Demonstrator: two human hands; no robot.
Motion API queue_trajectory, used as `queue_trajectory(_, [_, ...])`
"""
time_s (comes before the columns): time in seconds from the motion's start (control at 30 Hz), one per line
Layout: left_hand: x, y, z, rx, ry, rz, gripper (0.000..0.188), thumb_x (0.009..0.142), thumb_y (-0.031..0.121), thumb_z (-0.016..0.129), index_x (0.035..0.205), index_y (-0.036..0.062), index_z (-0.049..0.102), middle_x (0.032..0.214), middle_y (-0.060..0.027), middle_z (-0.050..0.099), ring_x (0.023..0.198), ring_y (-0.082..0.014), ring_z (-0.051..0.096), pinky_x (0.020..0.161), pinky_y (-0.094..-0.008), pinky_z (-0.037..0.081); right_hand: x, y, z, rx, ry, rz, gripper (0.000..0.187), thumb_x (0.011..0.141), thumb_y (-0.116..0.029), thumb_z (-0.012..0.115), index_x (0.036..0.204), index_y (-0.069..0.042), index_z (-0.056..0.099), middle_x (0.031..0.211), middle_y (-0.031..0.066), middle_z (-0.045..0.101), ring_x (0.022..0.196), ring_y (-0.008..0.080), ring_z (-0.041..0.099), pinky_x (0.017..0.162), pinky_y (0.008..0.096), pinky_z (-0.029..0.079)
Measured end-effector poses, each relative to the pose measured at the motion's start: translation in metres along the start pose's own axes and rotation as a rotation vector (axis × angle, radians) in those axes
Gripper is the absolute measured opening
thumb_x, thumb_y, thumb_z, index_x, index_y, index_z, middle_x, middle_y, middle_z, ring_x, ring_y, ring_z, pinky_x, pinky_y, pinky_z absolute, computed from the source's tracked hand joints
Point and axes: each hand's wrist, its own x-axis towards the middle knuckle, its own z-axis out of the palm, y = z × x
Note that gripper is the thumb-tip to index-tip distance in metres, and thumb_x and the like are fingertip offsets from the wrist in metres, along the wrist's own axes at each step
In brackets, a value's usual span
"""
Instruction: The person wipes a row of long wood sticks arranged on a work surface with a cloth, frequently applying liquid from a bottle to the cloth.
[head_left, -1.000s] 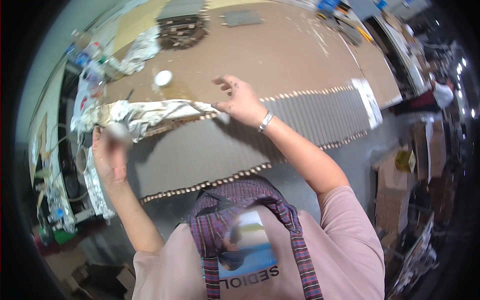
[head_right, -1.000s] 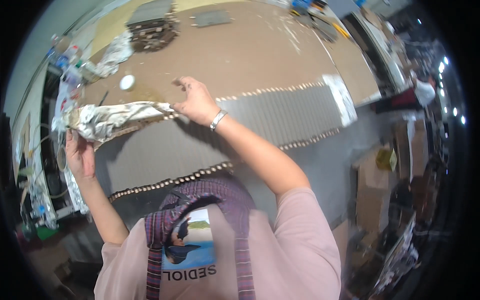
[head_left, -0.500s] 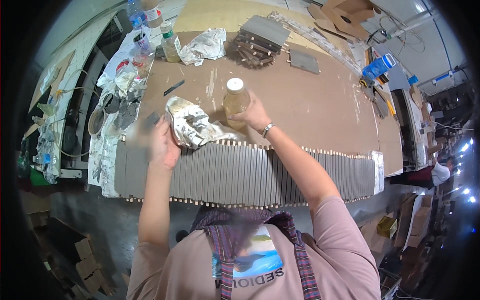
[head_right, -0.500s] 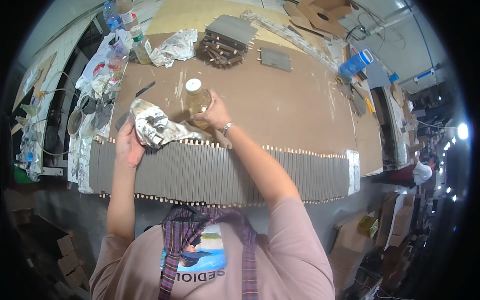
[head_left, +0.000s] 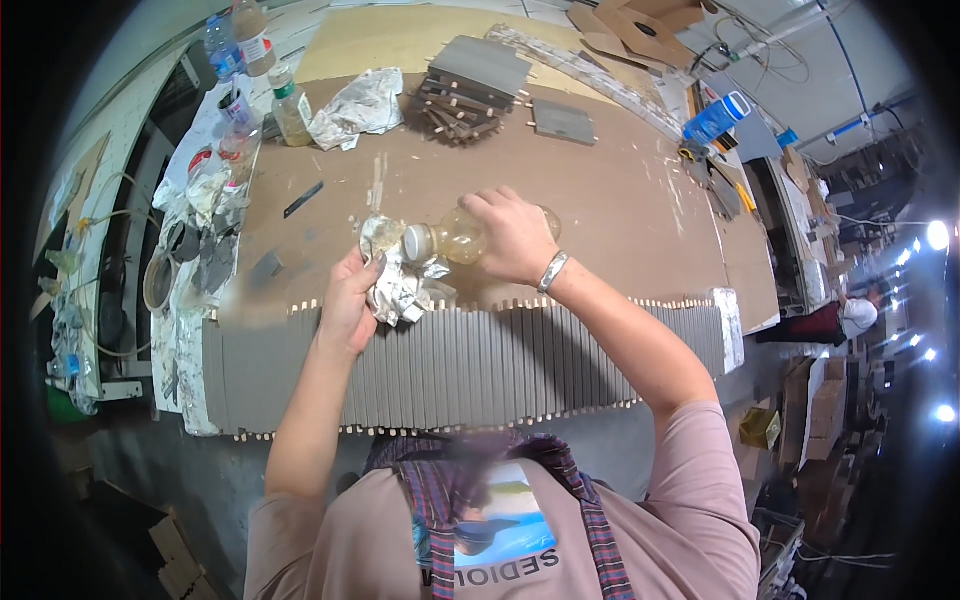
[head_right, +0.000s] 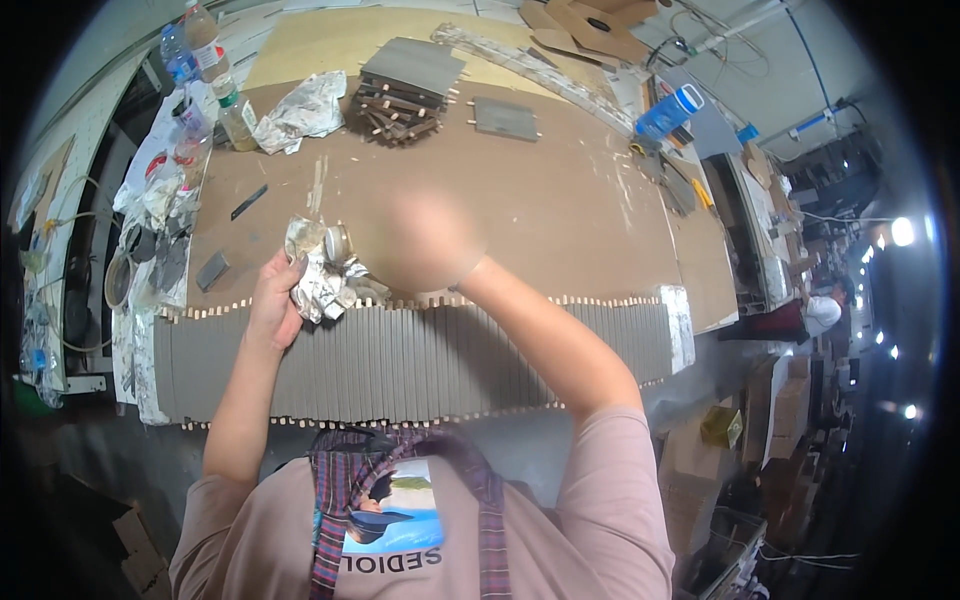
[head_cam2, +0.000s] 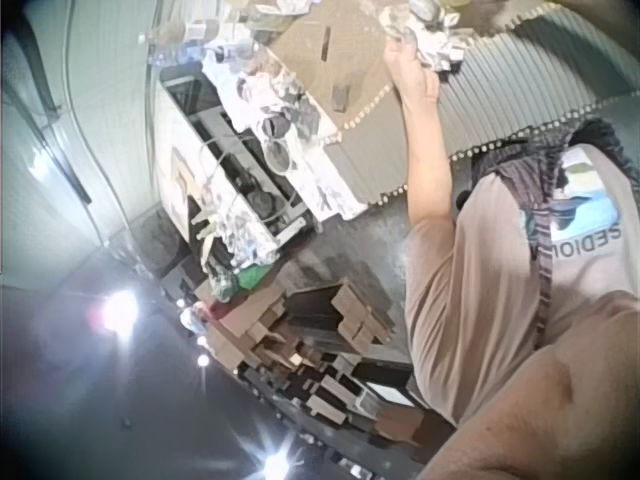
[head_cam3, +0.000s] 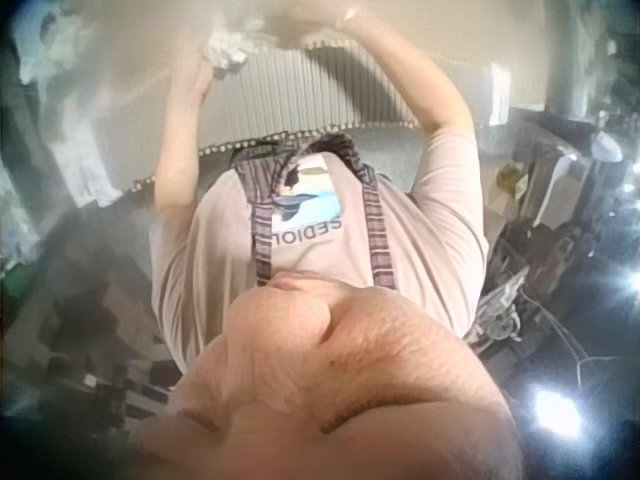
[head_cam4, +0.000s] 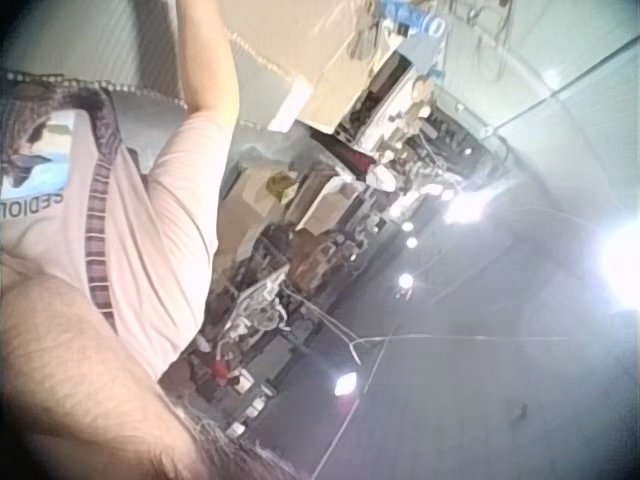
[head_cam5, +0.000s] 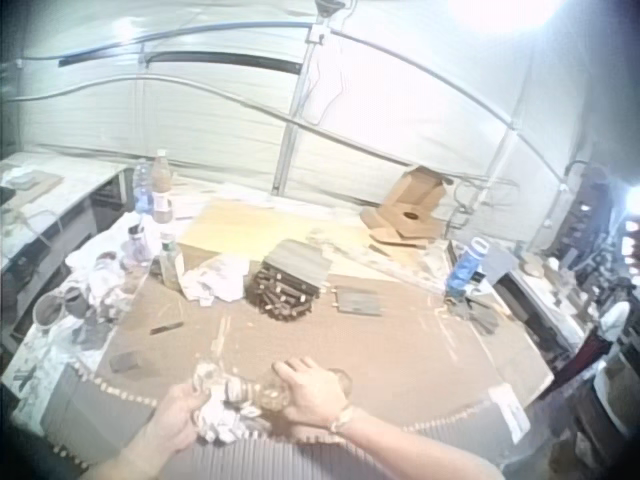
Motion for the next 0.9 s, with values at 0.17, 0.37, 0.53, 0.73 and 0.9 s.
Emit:
queue_trajectory(0.17, [0.001, -0.012, -0.008, 0.021, -0.019, -0.078, 0.029, 0.104, 0.002, 0.044, 0.128, -0.0063, 0.056, 0.121, -0.0162, 0.067, 0.106, -0.0220, 0.069, 0.094, -0.0359, 0.057, -0.008, -0.013, -0.016, -0.243, -0.056, 0.008, 0.038, 0.071, -0.018, 0.071, 0.106, -0.007, 0.063, 0.095, 0.0096, 0.064, 0.094, 0.0319, 0.060, 0.081, 0.0444, 0.052])
queue_trajectory(0.37, [0.003, -0.017, -0.009, 0.080, -0.043, -0.083, 0.029, 0.105, 0.006, 0.044, 0.129, -0.0066, 0.056, 0.120, -0.0165, 0.068, 0.105, -0.0218, 0.070, 0.093, -0.0353, 0.058, -0.016, 0.018, -0.006, -0.173, 0.173, -0.131, 0.031, 0.074, -0.022, 0.070, 0.101, -0.007, 0.064, 0.091, 0.0094, 0.064, 0.091, 0.0313, 0.060, 0.081, 0.0431, 0.052])
queue_trajectory(0.53, [0.002, -0.019, -0.007, 0.104, -0.039, -0.046, 0.029, 0.105, 0.006, 0.044, 0.129, -0.0066, 0.056, 0.120, -0.0164, 0.068, 0.103, -0.0216, 0.070, 0.093, -0.0354, 0.057, -0.022, 0.007, -0.008, -0.264, -0.042, -0.174, 0.027, 0.093, -0.034, 0.058, 0.107, -0.012, 0.067, 0.096, 0.0063, 0.069, 0.086, 0.0250, 0.064, 0.074, 0.0404, 0.053])
queue_trajectory(0.73, [-0.001, -0.017, -0.010, 0.096, -0.007, -0.026, 0.029, 0.105, 0.005, 0.045, 0.128, -0.0065, 0.056, 0.120, -0.0163, 0.068, 0.103, -0.0215, 0.070, 0.094, -0.0357, 0.057, -0.012, -0.015, -0.033, -0.137, -0.171, -0.053, 0.025, 0.093, -0.030, 0.056, 0.106, -0.013, 0.068, 0.096, 0.0062, 0.070, 0.094, 0.0245, 0.064, 0.074, 0.0417, 0.054])
queue_trajectory(0.9, [0.002, -0.015, -0.017, 0.064, -0.044, -0.077, 0.028, 0.104, 0.006, 0.045, 0.126, -0.0072, 0.057, 0.116, -0.0176, 0.070, 0.100, -0.0235, 0.071, 0.091, -0.0371, 0.059, -0.008, 0.036, 0.011, 0.008, -0.017, 0.003, 0.039, 0.084, -0.028, 0.066, 0.118, -0.010, 0.065, 0.108, 0.0096, 0.070, 0.105, 0.0287, 0.063, 0.082, 0.0427, 0.055])
